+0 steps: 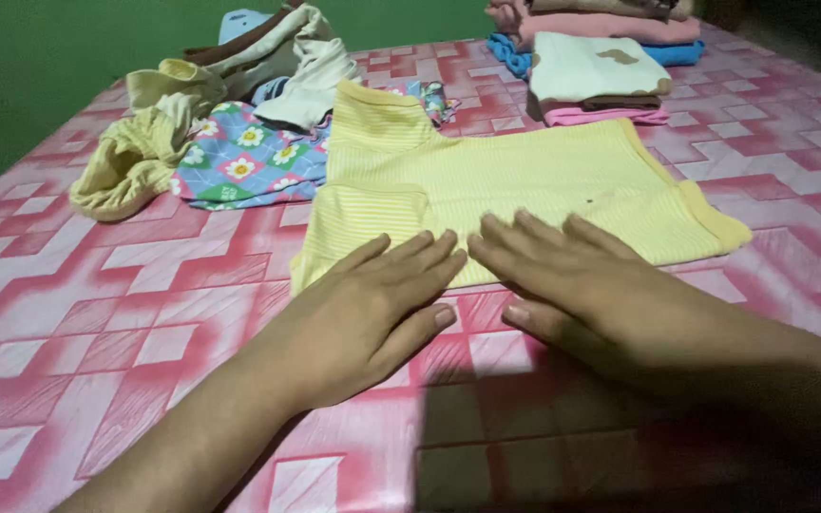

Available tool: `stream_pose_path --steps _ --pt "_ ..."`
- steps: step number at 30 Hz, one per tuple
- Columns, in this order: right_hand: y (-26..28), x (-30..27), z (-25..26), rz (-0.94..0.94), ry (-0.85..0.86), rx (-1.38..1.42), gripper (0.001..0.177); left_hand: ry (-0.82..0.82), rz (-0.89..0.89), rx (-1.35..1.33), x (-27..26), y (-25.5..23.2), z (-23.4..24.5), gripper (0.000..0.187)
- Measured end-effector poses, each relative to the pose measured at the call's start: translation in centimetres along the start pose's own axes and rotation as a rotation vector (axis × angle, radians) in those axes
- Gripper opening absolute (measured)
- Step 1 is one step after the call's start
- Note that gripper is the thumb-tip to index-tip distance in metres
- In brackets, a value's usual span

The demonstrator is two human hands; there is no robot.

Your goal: Folding various pieces of clothing on a bed.

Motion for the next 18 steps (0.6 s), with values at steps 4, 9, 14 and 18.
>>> stream_pose_path --steps 4,9,14,18 --pt "-3.2 -1.5 -2.8 -0.171 0.242 -0.053 0.073 -0.015 0.059 -0.065 -0.3 0.5 0.4 0.052" --pt "-7.2 -4.8 -0.4 -0.179 0.201 -0.202 0.07 -0.015 0.112 -0.087 -0.5 1.2 0.9 0.049" --pt "-12.6 -9.1 2.3 -0.356 0.166 -0.423 0.072 -0.064 0.102 -0.048 -0.4 1.1 1.7 0.047" --pt "-12.9 -9.4 3.2 -0.457 0.107 -0.403 0.076 -0.127 0.142 -0.014 -0.4 1.9 2.7 0.039"
Point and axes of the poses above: each hand's wrist, its own x-axis towards the middle knuckle, its own z-axis out of the back of the hand, y = z × x, the point moved 9 cm from there along x, towards the middle knuckle, and after that the axes turned 11 degrees about -y, right-handed, at the moved point
